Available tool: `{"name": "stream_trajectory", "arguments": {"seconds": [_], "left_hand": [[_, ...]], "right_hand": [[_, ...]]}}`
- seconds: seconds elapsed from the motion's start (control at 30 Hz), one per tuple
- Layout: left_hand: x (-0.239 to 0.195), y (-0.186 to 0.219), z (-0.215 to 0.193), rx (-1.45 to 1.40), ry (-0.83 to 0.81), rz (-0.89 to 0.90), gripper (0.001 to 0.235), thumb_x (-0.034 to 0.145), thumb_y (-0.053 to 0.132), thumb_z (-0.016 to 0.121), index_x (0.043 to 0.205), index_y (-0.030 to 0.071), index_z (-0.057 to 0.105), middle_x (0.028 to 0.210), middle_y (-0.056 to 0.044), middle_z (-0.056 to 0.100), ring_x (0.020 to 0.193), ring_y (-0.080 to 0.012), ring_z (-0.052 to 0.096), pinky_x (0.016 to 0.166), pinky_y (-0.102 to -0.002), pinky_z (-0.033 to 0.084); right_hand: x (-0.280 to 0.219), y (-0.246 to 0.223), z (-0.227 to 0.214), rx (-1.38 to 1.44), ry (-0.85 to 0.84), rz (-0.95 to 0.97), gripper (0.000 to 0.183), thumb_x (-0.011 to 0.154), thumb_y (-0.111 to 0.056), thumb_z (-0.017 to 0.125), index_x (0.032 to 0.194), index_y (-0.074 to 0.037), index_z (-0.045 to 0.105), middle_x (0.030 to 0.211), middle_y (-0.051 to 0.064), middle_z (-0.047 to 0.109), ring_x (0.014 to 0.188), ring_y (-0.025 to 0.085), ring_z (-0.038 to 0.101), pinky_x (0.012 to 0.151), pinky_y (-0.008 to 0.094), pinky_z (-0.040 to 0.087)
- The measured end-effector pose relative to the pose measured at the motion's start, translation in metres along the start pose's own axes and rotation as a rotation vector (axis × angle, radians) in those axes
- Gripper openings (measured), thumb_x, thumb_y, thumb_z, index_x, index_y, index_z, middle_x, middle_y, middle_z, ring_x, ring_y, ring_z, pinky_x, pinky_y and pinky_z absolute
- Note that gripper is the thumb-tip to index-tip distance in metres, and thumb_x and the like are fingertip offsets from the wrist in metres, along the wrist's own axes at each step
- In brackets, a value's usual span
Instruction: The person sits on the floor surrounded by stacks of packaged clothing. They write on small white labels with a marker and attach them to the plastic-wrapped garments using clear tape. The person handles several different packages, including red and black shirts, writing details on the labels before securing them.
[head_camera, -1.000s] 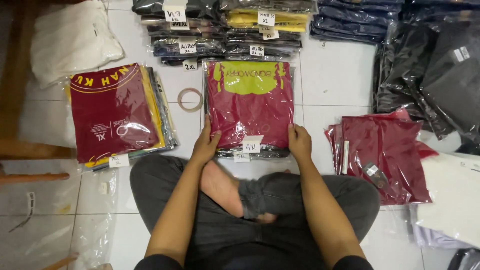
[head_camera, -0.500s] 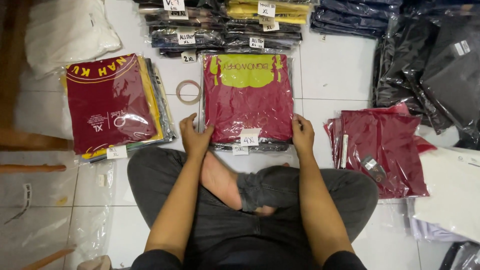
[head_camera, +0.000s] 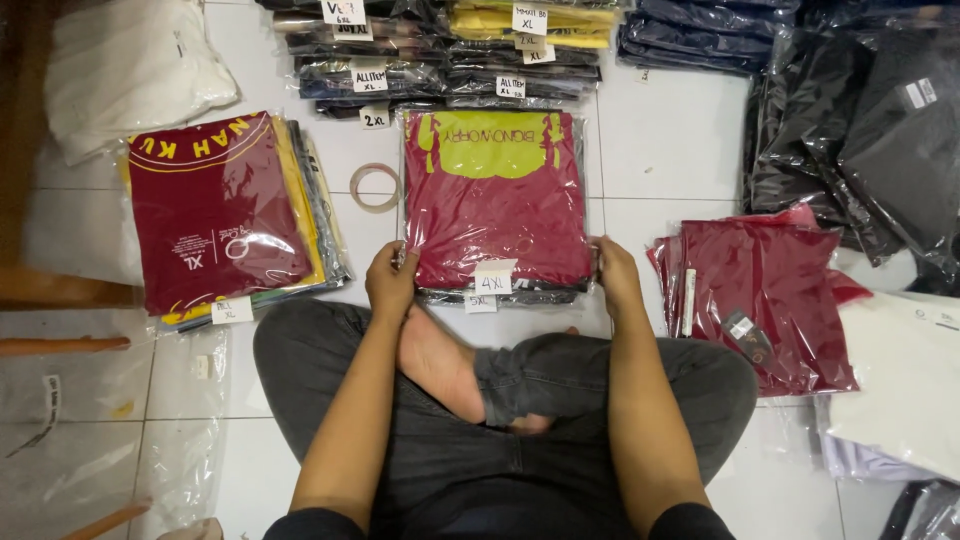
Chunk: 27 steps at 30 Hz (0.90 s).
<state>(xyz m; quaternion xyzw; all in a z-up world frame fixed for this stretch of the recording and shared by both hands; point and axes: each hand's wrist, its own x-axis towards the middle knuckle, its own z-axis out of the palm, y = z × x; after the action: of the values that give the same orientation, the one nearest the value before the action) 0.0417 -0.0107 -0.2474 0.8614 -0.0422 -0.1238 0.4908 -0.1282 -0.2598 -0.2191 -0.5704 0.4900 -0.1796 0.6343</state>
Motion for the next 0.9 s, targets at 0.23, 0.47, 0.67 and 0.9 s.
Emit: {"name": "stream_trajectory", "arguments": {"seconds": [0.23,0.47,0.67,0.9], "left_hand": [[0.012,-0.008,-0.002,-0.081,0.065,-0.057,0.022,0.078,0.034,0.062,0.094,0.02,0.063,0.084,-0.004,0.065,0.081,-0.0221,0.061,0.072,-0.032,0.045],[-0.006,0.011,-0.006,-0.198,0.187,-0.018,0.013,0.081,0.024,0.058,0.09,0.015,0.062,0.072,-0.006,0.062,0.071,-0.0206,0.057,0.068,-0.032,0.042],[0.0,0.011,-0.018,-0.403,0.465,0.043,0.006,0.082,0.015,0.055,0.085,0.011,0.057,0.073,-0.005,0.055,0.071,-0.0184,0.05,0.07,-0.029,0.039],[0.033,-0.032,-0.003,-0.37,0.73,0.059,0.008,0.083,0.012,0.053,0.084,0.004,0.055,0.068,-0.01,0.054,0.066,-0.0213,0.053,0.064,-0.029,0.042]], "right_hand": [[0.006,0.008,0.005,0.105,-0.132,-0.009,0.027,0.081,-0.031,0.057,0.098,-0.009,0.061,0.093,0.01,0.058,0.09,0.023,0.052,0.078,0.035,0.042],[0.012,0.024,0.005,0.082,-0.222,-0.078,0.031,0.085,-0.031,0.06,0.103,-0.006,0.06,0.089,0.011,0.058,0.088,0.021,0.054,0.078,0.035,0.045],[0.021,0.022,-0.007,0.202,-0.195,-0.077,0.022,0.078,-0.022,0.068,0.087,-0.004,0.062,0.068,0.005,0.058,0.066,0.015,0.058,0.061,0.026,0.049],[-0.016,-0.033,-0.088,0.209,0.133,-0.269,0.024,0.071,-0.021,0.075,0.088,-0.009,0.063,0.069,0.001,0.057,0.063,0.01,0.055,0.057,0.022,0.046]]}}
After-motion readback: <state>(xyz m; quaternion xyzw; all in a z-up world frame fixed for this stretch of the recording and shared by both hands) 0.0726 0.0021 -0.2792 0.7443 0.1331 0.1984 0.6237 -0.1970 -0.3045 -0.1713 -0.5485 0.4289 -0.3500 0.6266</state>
